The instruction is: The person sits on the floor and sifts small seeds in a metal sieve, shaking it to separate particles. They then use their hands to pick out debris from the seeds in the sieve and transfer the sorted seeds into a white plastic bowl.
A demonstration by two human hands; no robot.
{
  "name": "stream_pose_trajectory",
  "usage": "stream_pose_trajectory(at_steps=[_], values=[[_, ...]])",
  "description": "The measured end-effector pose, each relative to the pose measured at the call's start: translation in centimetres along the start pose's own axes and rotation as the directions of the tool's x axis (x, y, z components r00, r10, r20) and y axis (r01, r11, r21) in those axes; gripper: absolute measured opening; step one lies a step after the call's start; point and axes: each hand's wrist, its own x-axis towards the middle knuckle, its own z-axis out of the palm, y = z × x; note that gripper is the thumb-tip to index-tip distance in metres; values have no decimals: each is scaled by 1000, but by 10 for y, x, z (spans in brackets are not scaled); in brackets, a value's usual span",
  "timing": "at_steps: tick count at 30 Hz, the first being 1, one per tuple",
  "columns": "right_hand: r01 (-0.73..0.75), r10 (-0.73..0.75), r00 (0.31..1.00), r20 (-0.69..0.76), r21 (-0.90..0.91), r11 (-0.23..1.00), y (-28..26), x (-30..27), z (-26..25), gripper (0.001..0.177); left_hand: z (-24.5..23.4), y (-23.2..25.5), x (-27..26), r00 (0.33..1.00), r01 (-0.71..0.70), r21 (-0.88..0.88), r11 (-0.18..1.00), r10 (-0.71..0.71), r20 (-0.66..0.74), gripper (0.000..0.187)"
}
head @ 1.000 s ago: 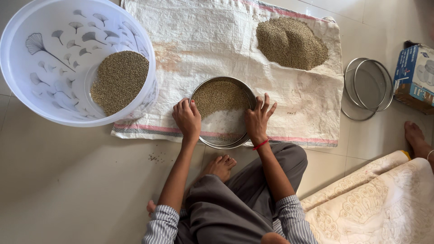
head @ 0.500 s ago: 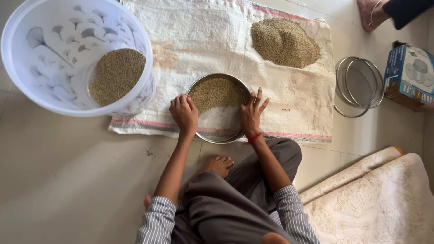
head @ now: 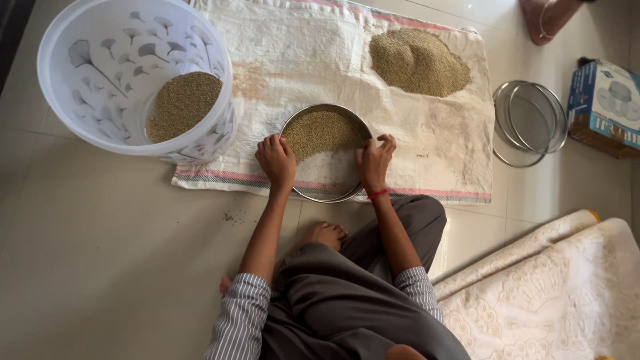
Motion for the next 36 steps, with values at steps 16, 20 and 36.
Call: stream_pose_trajectory(at_steps=[16, 20, 36], values=[[-20, 20, 1000, -4, 6, 1000, 20, -8, 17, 20, -7, 4, 4, 996, -72, -121, 990, 65, -55, 20], [23, -22, 999, -40, 27, 999, 15, -8, 11, 26, -8, 3, 0, 994, -104, -119, 987, 99, -46, 26], [177, -189, 982, 8, 307, 935, -54, -10, -49, 16, -12, 7, -6, 914, -403, -165, 900, 385, -131, 33]])
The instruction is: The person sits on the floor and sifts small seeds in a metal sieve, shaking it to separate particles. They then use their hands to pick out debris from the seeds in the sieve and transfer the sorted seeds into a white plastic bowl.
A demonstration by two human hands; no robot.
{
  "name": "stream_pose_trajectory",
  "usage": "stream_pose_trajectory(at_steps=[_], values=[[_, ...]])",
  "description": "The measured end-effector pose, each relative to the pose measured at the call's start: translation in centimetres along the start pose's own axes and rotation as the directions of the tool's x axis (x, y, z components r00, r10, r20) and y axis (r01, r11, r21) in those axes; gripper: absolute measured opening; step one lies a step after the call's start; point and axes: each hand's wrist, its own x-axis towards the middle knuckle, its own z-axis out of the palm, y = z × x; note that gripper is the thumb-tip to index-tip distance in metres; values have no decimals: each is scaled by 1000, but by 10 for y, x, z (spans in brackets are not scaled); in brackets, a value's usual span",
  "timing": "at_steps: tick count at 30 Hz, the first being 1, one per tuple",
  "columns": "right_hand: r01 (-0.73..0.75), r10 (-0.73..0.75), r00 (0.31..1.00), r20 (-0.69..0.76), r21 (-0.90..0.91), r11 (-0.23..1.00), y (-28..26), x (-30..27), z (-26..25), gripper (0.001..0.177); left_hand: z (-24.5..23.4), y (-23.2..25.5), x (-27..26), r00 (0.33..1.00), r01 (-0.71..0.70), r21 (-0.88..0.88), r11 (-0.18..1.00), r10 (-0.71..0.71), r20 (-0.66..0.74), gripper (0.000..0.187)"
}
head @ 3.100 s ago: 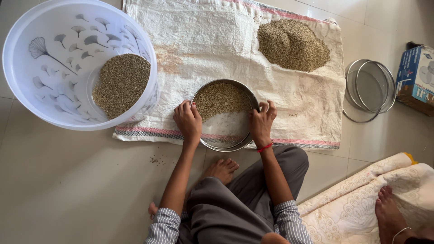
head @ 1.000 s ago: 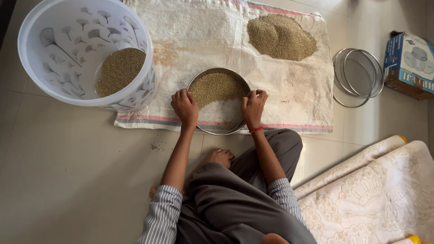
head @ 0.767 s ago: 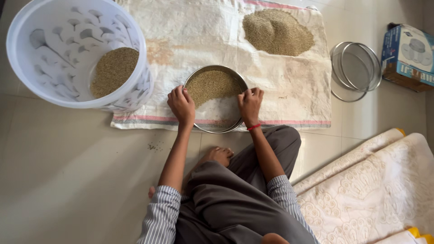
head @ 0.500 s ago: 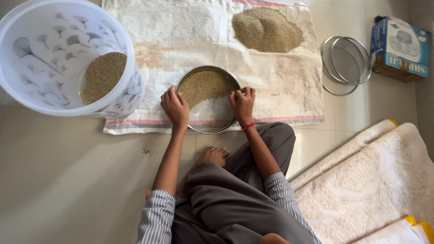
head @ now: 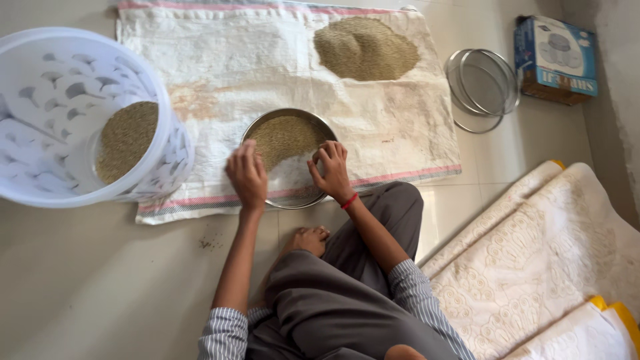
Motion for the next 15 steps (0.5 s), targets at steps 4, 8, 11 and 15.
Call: stream_pose_trajectory(at_steps=[4, 8, 11, 15], values=[[47, -49, 998, 44, 29, 998, -12, -1, 0, 15, -36, 32, -35, 997, -10, -87, 996, 16, 79, 35], [109, -113, 989, 91, 50, 993, -25, 2, 4, 14, -72, 42, -43, 995, 4, -120, 993, 9, 102, 37], [148, -155, 981, 113, 64, 987, -42, 3, 10, 13, -102, 19, -33, 993, 118, -132, 984, -118, 3, 36], [163, -191, 960, 207, 144, 976, -72, -6, 38, 13, -141, -1, -29, 967, 209, -137, 968, -225, -116, 32]])
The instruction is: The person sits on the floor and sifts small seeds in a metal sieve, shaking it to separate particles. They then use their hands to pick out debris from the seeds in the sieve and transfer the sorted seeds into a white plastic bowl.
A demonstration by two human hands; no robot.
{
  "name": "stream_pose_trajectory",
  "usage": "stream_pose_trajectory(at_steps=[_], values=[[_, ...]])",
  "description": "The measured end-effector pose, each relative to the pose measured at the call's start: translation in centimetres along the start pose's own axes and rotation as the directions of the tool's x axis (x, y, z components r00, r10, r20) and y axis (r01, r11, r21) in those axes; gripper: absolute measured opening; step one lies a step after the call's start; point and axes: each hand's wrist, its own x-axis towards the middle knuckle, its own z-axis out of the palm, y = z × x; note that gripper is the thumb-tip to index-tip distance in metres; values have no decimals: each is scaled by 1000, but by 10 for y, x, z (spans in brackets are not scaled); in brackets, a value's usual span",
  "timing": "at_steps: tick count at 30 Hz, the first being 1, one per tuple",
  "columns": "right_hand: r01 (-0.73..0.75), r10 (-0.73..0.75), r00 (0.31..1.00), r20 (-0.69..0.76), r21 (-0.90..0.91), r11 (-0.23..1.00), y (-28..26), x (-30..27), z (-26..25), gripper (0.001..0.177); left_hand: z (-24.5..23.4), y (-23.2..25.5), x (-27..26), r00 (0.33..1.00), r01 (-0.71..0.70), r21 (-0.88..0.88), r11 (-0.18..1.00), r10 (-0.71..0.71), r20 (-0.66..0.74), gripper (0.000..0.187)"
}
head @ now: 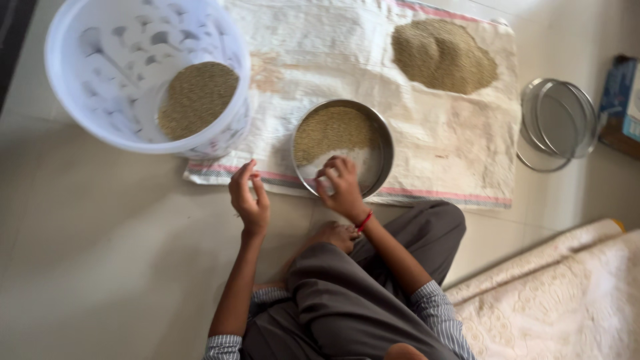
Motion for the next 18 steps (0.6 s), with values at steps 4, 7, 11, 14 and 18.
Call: stream_pose_trajectory(at_steps=[4, 7, 11, 14, 18], values=[[347, -324, 930, 174, -130, 929, -33, -2, 53, 16, -24, -13, 10, 990, 111, -90, 990, -118, -83, 31], [293, -242, 908, 342, -107, 950, -54, -5, 86, 16, -36, -18, 14, 981, 128, -52, 990, -134, -137, 32], [252, -206, 890, 406, -62, 966, -53, -4, 104, 16, -43, -23, 17, 975, 149, -37, 988, -153, -164, 33], [176, -149, 888, 435, -21, 984, -50, -9, 94, 14, -42, -25, 15, 972, 170, -49, 984, -176, -155, 33], [-12, -16, 868, 497, 54, 998, -50, -17, 62, 14, -33, -28, 11, 977, 154, -64, 986, -161, -141, 31]])
